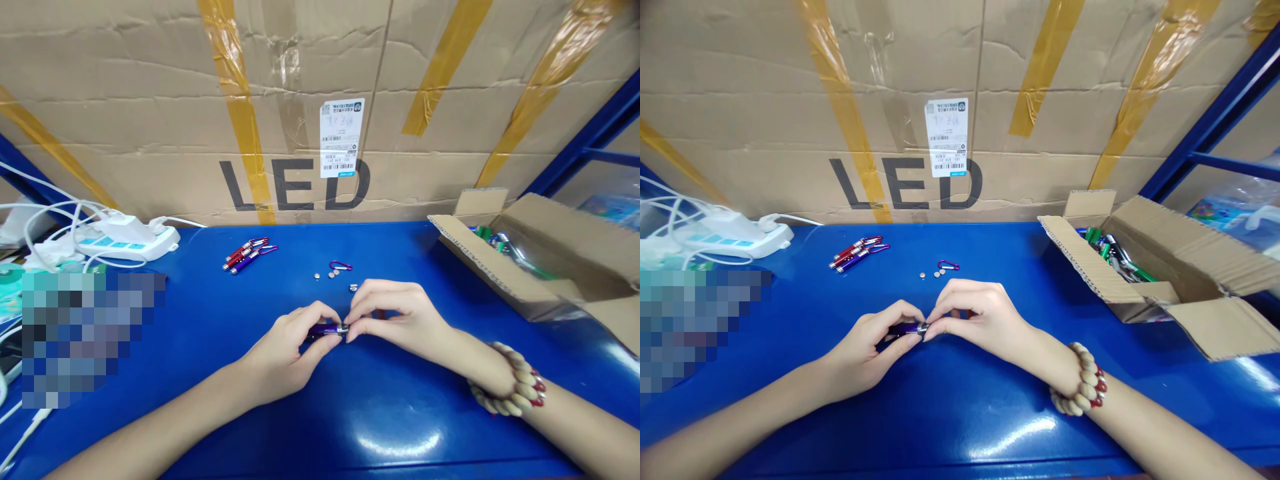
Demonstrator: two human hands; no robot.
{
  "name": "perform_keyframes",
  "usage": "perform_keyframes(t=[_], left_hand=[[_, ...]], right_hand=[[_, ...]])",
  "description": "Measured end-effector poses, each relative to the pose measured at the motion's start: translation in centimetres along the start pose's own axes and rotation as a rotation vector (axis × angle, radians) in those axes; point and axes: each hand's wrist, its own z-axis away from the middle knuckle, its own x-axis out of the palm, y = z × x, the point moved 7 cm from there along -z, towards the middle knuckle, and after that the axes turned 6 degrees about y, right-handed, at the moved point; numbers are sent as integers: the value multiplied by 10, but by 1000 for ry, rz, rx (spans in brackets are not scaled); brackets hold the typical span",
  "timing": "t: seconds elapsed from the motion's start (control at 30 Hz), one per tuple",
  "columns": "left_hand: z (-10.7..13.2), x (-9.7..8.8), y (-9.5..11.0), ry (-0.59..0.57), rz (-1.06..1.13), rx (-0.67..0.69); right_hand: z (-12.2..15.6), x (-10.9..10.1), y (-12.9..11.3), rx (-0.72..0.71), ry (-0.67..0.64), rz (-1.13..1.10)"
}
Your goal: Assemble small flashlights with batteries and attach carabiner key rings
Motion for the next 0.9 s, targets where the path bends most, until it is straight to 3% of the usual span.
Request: perform_keyframes(t=[0.33, 0.67, 0.9], left_hand=[[-1, -1, -2, 20, -75, 52], [-5, 0, -6, 18, -142, 56], [-3, 8, -9, -86, -46, -9]], right_hand=[[-4, -5, 4, 91, 60, 2], [-2, -1, 10, 163, 10, 12], [1, 7, 19, 262, -63, -7]])
